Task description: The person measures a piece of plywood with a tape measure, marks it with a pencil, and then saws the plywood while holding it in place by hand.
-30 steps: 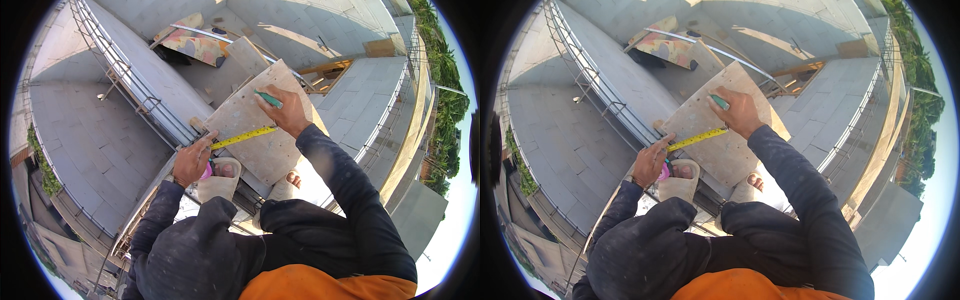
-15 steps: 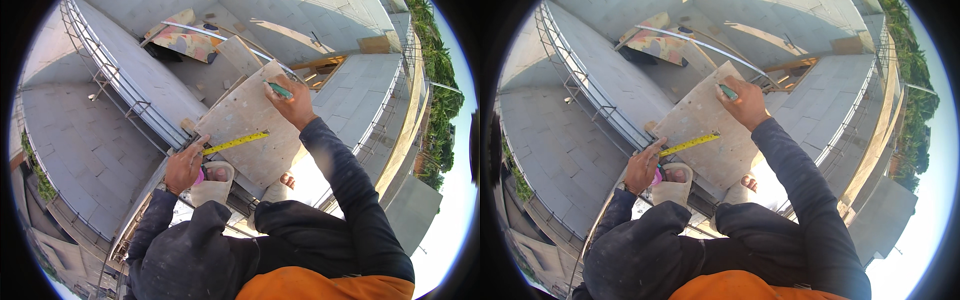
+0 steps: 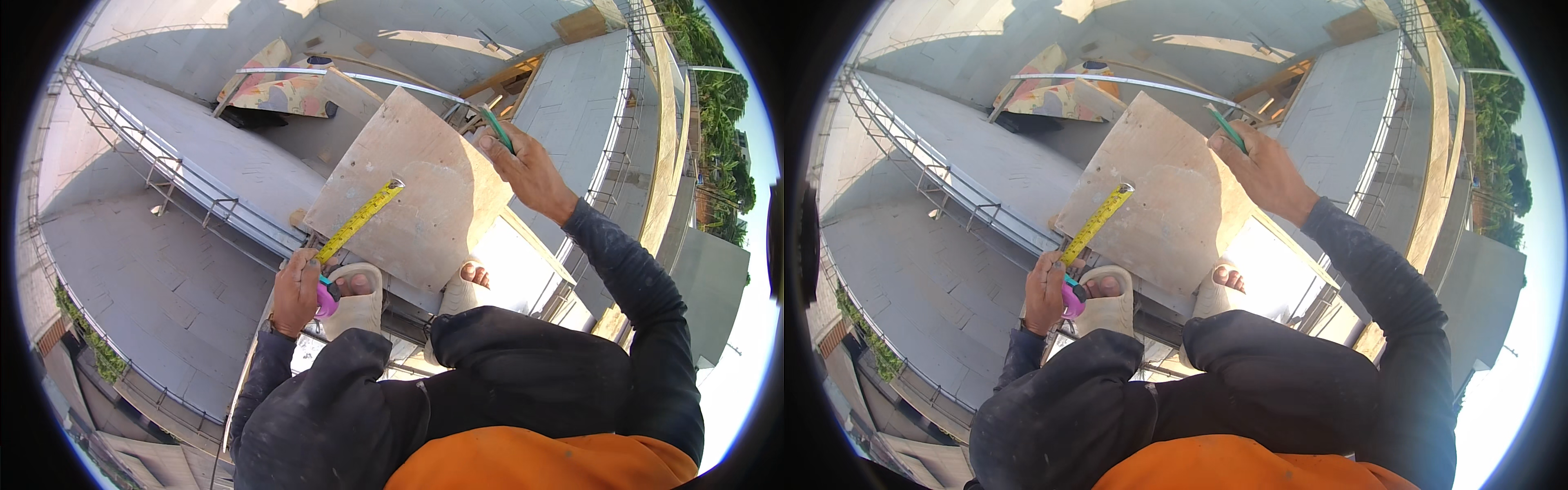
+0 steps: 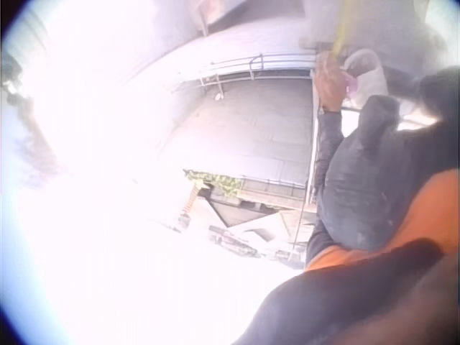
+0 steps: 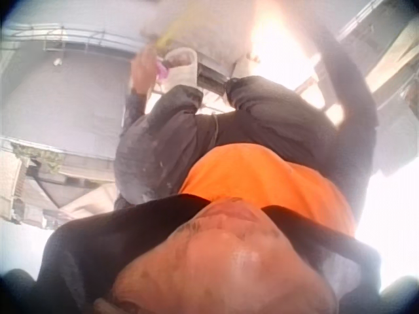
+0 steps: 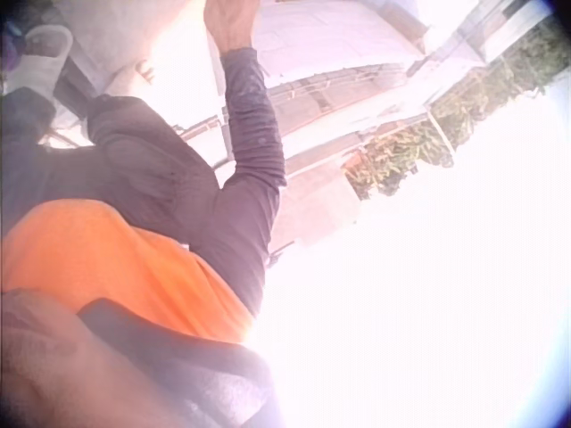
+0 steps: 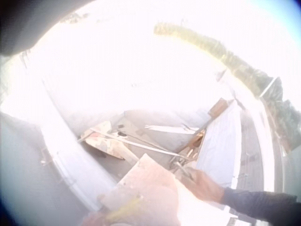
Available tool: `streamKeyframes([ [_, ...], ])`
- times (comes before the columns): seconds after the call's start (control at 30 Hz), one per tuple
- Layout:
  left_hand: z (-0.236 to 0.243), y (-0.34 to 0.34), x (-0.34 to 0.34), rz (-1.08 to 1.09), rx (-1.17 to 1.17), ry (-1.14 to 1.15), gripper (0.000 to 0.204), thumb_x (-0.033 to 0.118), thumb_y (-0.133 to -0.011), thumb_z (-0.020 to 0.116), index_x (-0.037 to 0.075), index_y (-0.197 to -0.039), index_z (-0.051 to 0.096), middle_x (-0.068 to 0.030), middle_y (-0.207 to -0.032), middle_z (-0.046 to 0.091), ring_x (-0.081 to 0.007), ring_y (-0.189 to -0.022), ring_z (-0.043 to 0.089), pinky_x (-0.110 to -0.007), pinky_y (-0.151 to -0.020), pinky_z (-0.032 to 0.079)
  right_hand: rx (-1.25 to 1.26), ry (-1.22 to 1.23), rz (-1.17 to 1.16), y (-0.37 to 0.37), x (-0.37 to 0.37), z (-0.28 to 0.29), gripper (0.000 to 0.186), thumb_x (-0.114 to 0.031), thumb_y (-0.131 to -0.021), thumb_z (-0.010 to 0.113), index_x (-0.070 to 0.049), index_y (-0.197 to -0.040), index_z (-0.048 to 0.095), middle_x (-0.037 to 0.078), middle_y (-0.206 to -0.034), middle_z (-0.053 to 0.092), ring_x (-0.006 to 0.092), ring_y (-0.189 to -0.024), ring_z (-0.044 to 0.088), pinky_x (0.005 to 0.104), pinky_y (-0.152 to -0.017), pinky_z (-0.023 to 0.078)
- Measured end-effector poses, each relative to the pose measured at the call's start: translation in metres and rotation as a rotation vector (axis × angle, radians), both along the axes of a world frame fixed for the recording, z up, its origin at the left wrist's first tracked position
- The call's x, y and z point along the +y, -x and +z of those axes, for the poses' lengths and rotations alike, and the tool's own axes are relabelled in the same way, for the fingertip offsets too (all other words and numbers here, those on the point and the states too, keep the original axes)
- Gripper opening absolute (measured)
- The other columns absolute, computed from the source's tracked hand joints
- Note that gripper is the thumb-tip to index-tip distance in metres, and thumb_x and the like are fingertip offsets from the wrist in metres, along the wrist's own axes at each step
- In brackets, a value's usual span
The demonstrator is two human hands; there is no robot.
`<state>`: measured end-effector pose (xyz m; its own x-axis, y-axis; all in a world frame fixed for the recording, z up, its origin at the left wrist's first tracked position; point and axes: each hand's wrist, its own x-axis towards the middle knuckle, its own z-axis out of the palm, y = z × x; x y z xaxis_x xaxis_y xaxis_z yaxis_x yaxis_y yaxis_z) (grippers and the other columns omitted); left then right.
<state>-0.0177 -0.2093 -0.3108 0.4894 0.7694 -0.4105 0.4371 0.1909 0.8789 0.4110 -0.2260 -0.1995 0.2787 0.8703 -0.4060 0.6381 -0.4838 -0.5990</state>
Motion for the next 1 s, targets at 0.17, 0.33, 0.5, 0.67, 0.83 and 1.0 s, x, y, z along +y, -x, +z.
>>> streamKeyframes([
  [0.17, 0.025, -0.029, 0.004, 0.023, -0.313, 0.204, 0.034, 0.03, -0.113, 0.045, 0.0, -0.116, 0.06, -0.0101, -0.083, 0.071, -0.0114, -0.066, 0.061, -0.027, -0.062, 0.051, 0.232, 0.123, -0.119, 0.015, -0.088, 0.004, 0.055, -0.055, -0.106, 0.066, -0.001, -0.111, 0.074, 0.005, -0.08, 0.056, 0.0172, -0.074, 0.054, 0.0405, -0.069, 0.046],
  [0.33, 0.063, -0.069, 0.044, -0.224, -0.284, 0.19, 0.046, 0.044, -0.115, 0.045, 0.002, -0.13, 0.055, -0.008, -0.076, 0.067, -0.0121, -0.064, 0.062, -0.025, -0.059, 0.049, 0.587, 0.155, -0.387, 0.043, -0.165, -0.041, 0.059, -0.06, -0.101, 0.067, -0.003, -0.115, 0.075, 0.003, -0.073, 0.058, 0.017, -0.06, 0.059, 0.0394, -0.059, 0.049],
  [0.5, 0.082, -0.111, 0.077, -0.403, -0.018, 0.142, 0.05, 0.05, -0.115, 0.043, 0.005, -0.133, 0.057, -0.0059, -0.072, 0.062, -0.0096, -0.064, 0.057, -0.026, -0.062, 0.048, 0.617, 0.316, -0.408, 0.08, -0.207, -0.045, 0.065, -0.069, -0.099, 0.066, -0.007, -0.116, 0.079, 0.005, -0.078, 0.069, 0.0207, -0.08, 0.066, 0.0419, -0.072, 0.052],
  [0.67, 0.056, -0.194, 0.028, -0.378, 0.148, 0.353, 0.036, 0.035, -0.114, 0.054, 0.004, -0.131, 0.056, -0.0038, -0.099, 0.066, -0.0083, -0.082, 0.061, -0.025, -0.073, 0.05, 1.002, 0.189, -0.445, 0.097, -0.214, -0.053, 0.087, -0.079, -0.09, 0.07, -0.009, -0.141, 0.068, 0.007, -0.103, 0.077, 0.0195, -0.091, 0.07, 0.0409, -0.088, 0.055],
  [0.83, 0.037, -0.256, -0.076, -0.436, -0.12, 0.491, 0.053, 0.034, -0.114, 0.055, -0.003, -0.149, 0.043, -0.0204, -0.137, 0.056, -0.0225, -0.123, 0.058, -0.036, -0.105, 0.048, 0.778, -0.043, -0.75, 0.084, -0.234, -0.064, 0.093, -0.072, -0.085, 0.083, -0.003, -0.144, 0.062, 0.012, -0.117, 0.073, 0.0193, -0.106, 0.067, 0.0314, -0.092, 0.052],
  [1.0, 0.034, -0.223, -0.057, -0.658, -0.121, 0.259, 0.076, 0.038, -0.108, 0.064, -0.004, -0.162, 0.03, -0.0275, -0.164, 0.036, -0.0354, -0.145, 0.047, -0.047, -0.116, 0.044, 0.697, -0.042, -1.171, 0.065, -0.303, -0.075, 0.088, -0.06, -0.079, 0.091, 0.004, -0.133, 0.062, 0.004, -0.086, 0.061, 0.0107, -0.055, 0.053, 0.0276, -0.045, 0.048],
])
